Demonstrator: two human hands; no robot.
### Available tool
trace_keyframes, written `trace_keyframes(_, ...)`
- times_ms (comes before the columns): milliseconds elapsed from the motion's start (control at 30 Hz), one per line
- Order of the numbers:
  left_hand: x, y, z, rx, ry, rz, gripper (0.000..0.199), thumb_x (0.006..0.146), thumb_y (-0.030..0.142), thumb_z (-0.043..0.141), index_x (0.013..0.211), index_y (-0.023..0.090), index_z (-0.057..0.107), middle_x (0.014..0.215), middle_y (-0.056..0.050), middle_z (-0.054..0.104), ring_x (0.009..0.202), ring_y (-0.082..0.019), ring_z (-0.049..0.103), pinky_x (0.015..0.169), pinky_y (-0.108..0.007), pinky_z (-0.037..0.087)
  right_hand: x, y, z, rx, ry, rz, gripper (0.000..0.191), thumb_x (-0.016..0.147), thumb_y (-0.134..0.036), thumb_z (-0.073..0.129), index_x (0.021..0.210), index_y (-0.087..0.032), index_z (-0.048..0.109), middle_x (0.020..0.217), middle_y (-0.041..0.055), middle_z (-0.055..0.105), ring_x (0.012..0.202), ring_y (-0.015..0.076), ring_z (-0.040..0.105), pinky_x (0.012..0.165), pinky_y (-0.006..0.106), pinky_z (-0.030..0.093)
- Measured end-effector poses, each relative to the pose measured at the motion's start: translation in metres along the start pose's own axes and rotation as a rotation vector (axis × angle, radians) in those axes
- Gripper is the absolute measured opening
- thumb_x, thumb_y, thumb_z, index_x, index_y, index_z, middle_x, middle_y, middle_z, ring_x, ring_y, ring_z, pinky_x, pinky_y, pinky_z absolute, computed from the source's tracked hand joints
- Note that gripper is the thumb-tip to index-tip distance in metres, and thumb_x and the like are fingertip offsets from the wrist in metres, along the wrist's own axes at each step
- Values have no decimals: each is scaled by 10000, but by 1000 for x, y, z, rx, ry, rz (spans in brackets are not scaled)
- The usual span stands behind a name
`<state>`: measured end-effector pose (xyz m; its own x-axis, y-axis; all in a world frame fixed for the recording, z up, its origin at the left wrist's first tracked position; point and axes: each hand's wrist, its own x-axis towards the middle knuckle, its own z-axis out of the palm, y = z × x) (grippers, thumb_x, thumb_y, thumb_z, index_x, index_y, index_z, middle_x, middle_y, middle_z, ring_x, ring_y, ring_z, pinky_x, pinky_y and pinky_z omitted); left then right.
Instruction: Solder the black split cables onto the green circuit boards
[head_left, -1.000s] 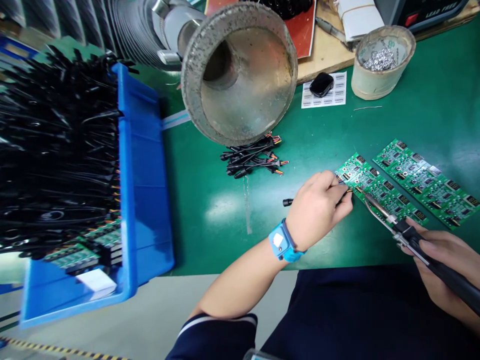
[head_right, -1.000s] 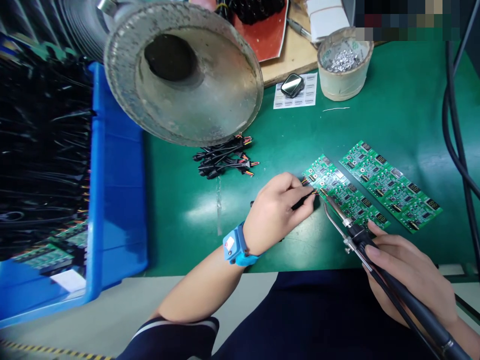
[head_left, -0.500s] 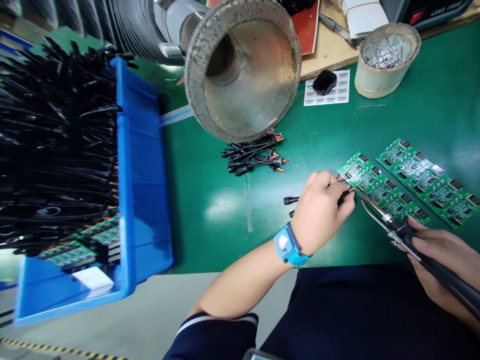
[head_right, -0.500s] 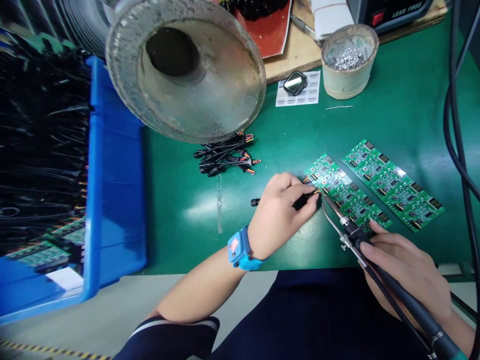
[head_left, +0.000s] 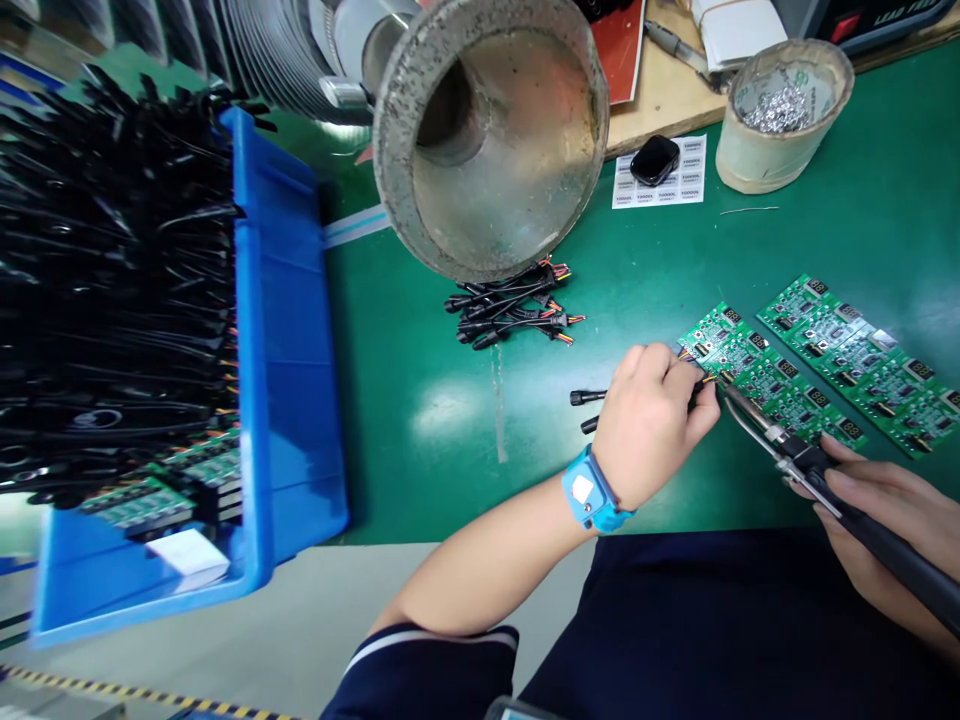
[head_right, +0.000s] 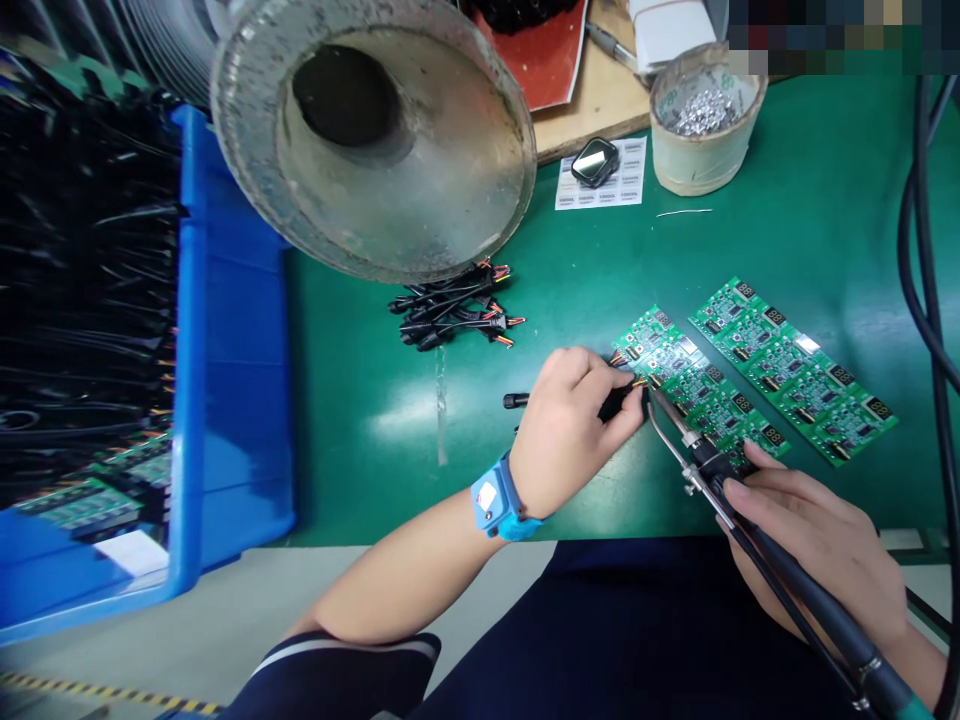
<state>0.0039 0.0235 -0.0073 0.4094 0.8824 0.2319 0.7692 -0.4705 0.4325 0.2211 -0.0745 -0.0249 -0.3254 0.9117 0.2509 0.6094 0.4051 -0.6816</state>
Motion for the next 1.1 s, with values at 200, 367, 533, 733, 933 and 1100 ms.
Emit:
trace_keyframes(200,0,2,3,53,0,1,186,853,259,478,760,125,566,724,-54,484,703,-172,444,660,-330,414,1,1,-2,-6,11,-9,419,783,-129,602,1173,-252,511,1019,6,623,982,199,597,959,384,506)
trace_keyframes(367,0,1,4,63,5,7,190,852,266,476,754,129,564,719,-51,480,697,-171,435,653,-325,407,6,-1,-4,-1,28,-70,495,776,-107,607,1232,-252,480,1038,13,615,1013,194,580,920,345,530)
trace_keyframes(533,1,1,2,50,3,14,187,844,262,491,759,119,578,723,-54,487,701,-169,439,662,-321,412,3,-4,-7,107,183,-34,447,750,-81,597,1173,-215,541,977,38,621,889,223,613,697,372,583)
trace_keyframes(733,0,-1,-2,9,-14,23,190,856,265,488,795,122,598,734,-53,505,711,-164,459,675,-314,424,5,-7,-9,102,133,-23,341,768,-76,573,1091,-184,565,936,55,619,891,217,609,652,353,558)
trace_keyframes(933,0,-10,-5,-63,-38,148,188,871,262,490,870,117,610,789,-61,544,735,-155,484,675,-292,437,14,-11,-11,38,92,-19,262,820,-117,542,1076,-172,549,932,51,608,955,182,595,663,286,536)
trace_keyframes(1100,1,-12,-6,-53,-47,192,207,874,266,488,861,106,617,781,-61,537,721,-151,474,666,-279,437,14,-11,-10,40,98,9,217,816,-136,562,1026,-189,566,948,41,612,952,162,596,694,248,524)
